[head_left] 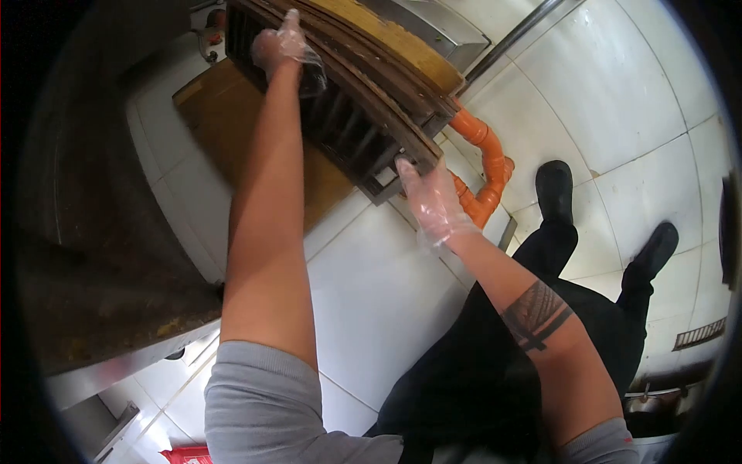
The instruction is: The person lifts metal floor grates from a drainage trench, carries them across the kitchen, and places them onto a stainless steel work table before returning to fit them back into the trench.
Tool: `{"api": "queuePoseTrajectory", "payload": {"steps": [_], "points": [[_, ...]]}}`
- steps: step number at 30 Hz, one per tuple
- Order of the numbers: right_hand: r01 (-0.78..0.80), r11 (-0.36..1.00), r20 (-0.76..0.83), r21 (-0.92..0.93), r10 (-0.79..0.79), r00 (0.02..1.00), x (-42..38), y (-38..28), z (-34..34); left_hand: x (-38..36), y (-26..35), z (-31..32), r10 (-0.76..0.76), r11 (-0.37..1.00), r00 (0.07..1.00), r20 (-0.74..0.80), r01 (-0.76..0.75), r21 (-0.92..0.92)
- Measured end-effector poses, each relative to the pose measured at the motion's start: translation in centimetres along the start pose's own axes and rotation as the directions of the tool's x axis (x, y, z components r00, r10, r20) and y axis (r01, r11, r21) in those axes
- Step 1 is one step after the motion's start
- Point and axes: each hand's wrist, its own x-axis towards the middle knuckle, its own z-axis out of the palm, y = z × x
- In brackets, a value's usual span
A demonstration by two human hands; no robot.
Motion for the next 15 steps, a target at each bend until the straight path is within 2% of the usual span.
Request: {"api": "queuePoseTrajectory", "payload": {"steps": [1,2,3,4,5,6,8,9,11,13,15], "points": [[0.125,0.980,-0.071,-0.154,-0.137,0.988,0.5,-0.2,0.1,0.6,0.8,-0.5,-0.009,1.000,1.000,0.003,0.009,-0.007],[0.116,0.981,-0.077,-0.156,-0.129,0.989,1.0,-0.2,0.0,1.4,0.8,-0.5,-0.029,0.999,0.999,0.015,0.029,-0.018],[0.029,0.978,-0.029,-0.206,-0.036,0.999,1.3,-1.9,-0.3,3.2,0.3,0.2,-0.038,0.999,0.999,-0.003,0.038,0.036],[-0.050,0.965,0.016,-0.257,0.056,0.998,1.3,-2.9,-0.7,2.9,1.5,-0.6,-0.110,0.994,0.994,0.015,0.109,0.020],[0.045,0.958,0.051,-0.282,-0.032,0.998,2.0,-2.6,-0.7,2.5,2.3,-0.9,-0.131,0.991,0.991,0.018,0.131,-0.025],[0.041,0.959,0.048,-0.282,-0.029,0.998,1.8,-3.9,-0.9,2.4,2.4,-0.9,-0.155,0.985,0.988,0.020,0.156,-0.069],[-0.050,0.796,0.128,-0.604,0.159,0.979,0.7,-7.9,-1.6,2.7,2.0,-0.7,-0.158,0.987,0.987,0.010,0.158,-0.004],[-0.049,0.795,0.129,-0.604,0.159,0.979,0.8,-8.3,-1.6,3.3,2.1,-0.5,-0.155,0.987,0.988,-0.005,0.155,0.051],[0.041,0.695,0.232,-0.718,0.184,0.955,0.8,-8.8,-2.2,4.7,1.2,0.3,-0.135,0.989,0.991,-0.014,0.135,0.054],[0.056,0.714,0.205,-0.698,0.124,0.971,1.5,-7.0,-2.6,3.9,1.2,0.1,-0.111,0.991,0.994,-0.022,0.113,0.069],[0.083,0.730,0.171,-0.678,0.047,0.984,1.4,-4.2,-3.5,1.5,2.0,-1.4,-0.107,0.978,0.988,0.115,0.125,-0.166]]}}
